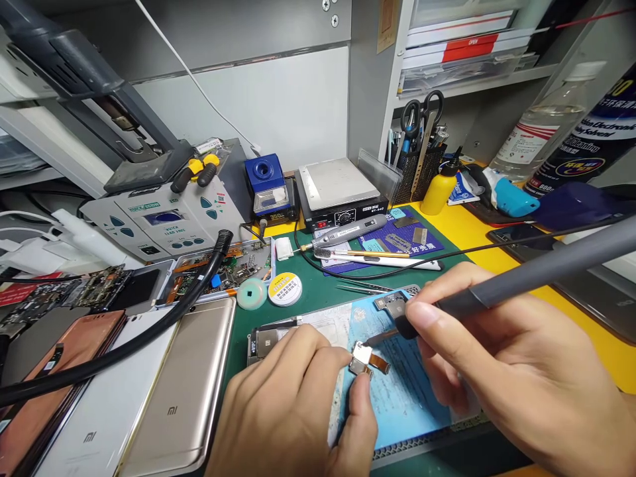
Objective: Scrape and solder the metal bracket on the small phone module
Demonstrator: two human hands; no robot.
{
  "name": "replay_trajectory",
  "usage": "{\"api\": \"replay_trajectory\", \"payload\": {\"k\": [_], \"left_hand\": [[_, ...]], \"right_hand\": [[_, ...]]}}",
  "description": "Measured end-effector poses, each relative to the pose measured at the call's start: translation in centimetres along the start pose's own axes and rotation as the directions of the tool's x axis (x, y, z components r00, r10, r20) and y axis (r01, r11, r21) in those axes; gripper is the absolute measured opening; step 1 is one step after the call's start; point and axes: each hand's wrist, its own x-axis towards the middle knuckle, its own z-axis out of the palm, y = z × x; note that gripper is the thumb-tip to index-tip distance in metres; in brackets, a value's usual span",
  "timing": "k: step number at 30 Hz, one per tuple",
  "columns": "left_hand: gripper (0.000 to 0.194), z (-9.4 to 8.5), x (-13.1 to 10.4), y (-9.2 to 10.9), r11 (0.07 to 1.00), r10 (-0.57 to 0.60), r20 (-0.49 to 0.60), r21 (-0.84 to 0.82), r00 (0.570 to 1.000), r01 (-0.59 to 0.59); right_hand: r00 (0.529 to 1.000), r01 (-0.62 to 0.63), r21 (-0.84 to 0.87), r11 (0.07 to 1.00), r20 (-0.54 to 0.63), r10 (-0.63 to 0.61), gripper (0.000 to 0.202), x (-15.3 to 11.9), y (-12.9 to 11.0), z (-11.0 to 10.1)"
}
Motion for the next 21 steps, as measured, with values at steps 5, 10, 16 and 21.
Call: {"api": "replay_trajectory", "payload": {"k": [5,10,16,21], "left_hand": [[0.010,0.10,-0.06,0.01,1.000,0.003,-0.017,-0.022,1.000,-0.004],[0.008,0.19,-0.09,0.03,1.000,0.010,-0.035,0.006,0.999,-0.010],[0.009,0.25,-0.05,0.00,1.000,0.029,-0.068,0.003,0.997,-0.028],[0.010,0.30,-0.14,0.03,1.000,0.019,-0.069,-0.004,0.997,-0.019]], "right_hand": [[1.000,0.010,-0.017,1.000,-0.002,-0.010,0.020,-0.03,-0.02,0.16],[0.996,0.087,-0.073,0.994,-0.006,-0.087,0.016,-0.37,0.36,-0.06],[0.978,0.206,-0.127,0.970,0.001,-0.208,0.011,-0.47,0.82,-0.24],[0.969,0.244,-0.157,0.957,0.004,-0.247,0.011,-0.55,0.72,-0.22]]}}
